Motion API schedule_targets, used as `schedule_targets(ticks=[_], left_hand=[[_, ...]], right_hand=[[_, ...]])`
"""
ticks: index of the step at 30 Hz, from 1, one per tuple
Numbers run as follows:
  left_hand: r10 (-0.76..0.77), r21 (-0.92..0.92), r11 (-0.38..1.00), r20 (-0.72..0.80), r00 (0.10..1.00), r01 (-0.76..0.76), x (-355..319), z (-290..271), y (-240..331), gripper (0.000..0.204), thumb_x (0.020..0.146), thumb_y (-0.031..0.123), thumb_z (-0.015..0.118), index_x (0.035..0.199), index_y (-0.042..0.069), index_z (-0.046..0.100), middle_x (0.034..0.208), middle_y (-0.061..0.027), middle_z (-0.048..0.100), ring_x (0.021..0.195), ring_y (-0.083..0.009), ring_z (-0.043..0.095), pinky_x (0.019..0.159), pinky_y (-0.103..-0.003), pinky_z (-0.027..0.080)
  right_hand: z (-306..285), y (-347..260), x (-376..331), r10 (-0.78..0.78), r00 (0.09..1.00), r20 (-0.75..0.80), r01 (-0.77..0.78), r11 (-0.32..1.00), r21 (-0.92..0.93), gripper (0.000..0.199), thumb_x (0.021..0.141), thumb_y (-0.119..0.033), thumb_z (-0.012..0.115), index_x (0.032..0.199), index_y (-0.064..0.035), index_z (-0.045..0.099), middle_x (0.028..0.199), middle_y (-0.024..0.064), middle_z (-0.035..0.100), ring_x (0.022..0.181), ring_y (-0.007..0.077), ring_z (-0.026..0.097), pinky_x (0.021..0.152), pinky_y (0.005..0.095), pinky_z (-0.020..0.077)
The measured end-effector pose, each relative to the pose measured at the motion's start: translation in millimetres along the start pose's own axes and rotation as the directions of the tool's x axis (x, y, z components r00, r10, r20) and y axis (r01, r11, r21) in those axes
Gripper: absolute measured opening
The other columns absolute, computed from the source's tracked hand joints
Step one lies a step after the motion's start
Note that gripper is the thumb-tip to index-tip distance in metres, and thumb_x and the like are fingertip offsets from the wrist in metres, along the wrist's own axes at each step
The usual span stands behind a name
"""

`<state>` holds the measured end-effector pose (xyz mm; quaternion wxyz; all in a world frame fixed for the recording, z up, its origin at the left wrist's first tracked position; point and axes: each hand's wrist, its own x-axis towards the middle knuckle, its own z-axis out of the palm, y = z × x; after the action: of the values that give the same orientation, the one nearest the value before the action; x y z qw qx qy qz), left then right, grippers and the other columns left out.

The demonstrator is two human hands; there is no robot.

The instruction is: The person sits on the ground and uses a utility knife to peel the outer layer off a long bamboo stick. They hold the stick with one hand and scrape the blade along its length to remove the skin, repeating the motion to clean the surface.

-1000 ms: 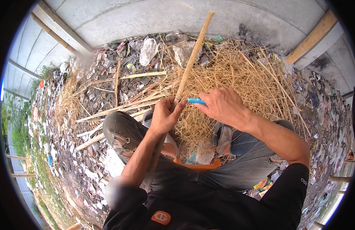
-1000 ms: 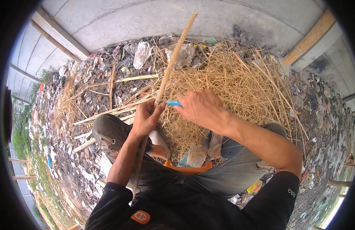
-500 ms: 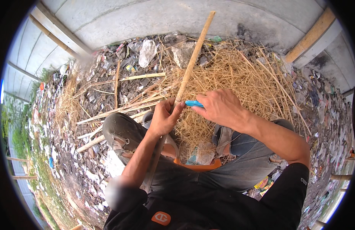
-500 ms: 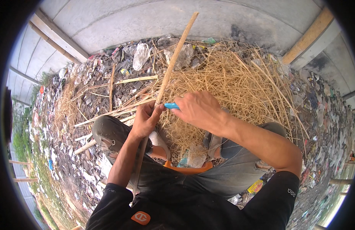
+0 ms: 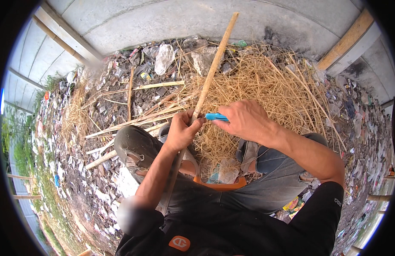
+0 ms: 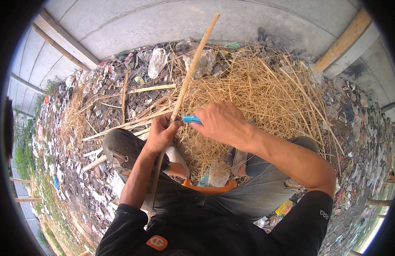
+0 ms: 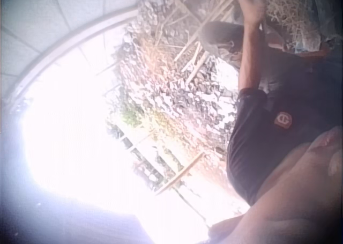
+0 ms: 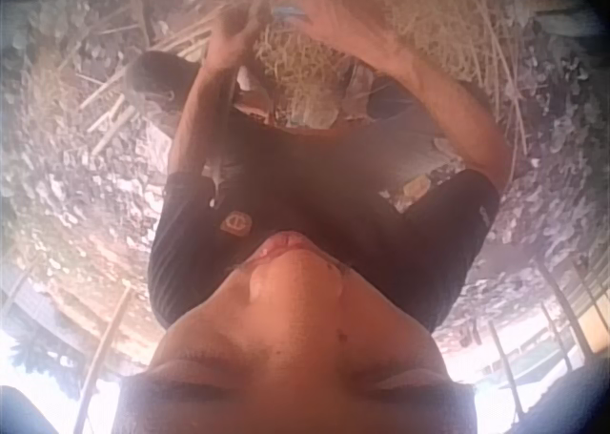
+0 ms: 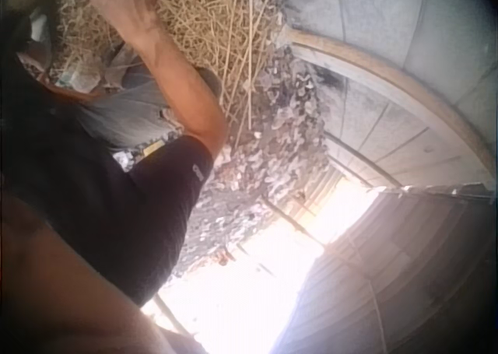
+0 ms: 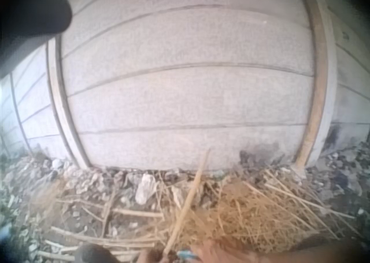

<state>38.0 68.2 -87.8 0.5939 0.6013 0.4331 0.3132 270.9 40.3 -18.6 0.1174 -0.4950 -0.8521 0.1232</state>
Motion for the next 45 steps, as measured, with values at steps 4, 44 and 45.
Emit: schedule_targets(ticks=[4,44,45], left_hand=[[-0.006,0.041,0.999,-0.007,1.0,0.006,2.7,-0.9,-1.9,0.017,0.093,0.016,0.071,0.088,0.001,0.067,0.066,0.0065,0.054,0.06,-0.0023,0.044,0.052,-0.025,0.034],[-0.005,-0.38,0.925,-0.045,0.999,-0.012,5.8,-4.6,18.8,0.034,0.102,0.036,0.067,0.093,0.004,0.067,0.057,0.0088,0.044,0.046,-0.0027,0.032,0.043,-0.025,0.021],[-0.005,-0.389,0.921,-0.045,0.999,-0.013,8.7,-3.4,17.7,0.033,0.102,0.036,0.067,0.092,0.004,0.066,0.057,0.0088,0.044,0.046,-0.0028,0.031,0.043,-0.025,0.021]], right_hand=[[-1.8,-2.9,0.1,0.039,0.999,0.025,-0.039,0.999,-0.011,0.036,0.098,-0.034,0.066,0.081,-0.0022,0.069,0.058,0.0098,0.063,0.048,0.0238,0.065,0.044,0.038,0.0515],[-23.7,-5.3,2.7,0.154,0.986,-0.065,-0.149,0.986,0.07,0.047,0.096,-0.047,0.068,0.076,-0.0046,0.064,0.057,0.0162,0.062,0.052,0.0365,0.064,0.051,0.0459,0.0489],[-24.7,-9.8,3.3,0.145,0.989,-0.036,-0.142,0.988,0.065,0.043,0.096,-0.043,0.066,0.08,-0.003,0.066,0.06,0.018,0.065,0.056,0.0376,0.068,0.053,0.0478,0.0536]])
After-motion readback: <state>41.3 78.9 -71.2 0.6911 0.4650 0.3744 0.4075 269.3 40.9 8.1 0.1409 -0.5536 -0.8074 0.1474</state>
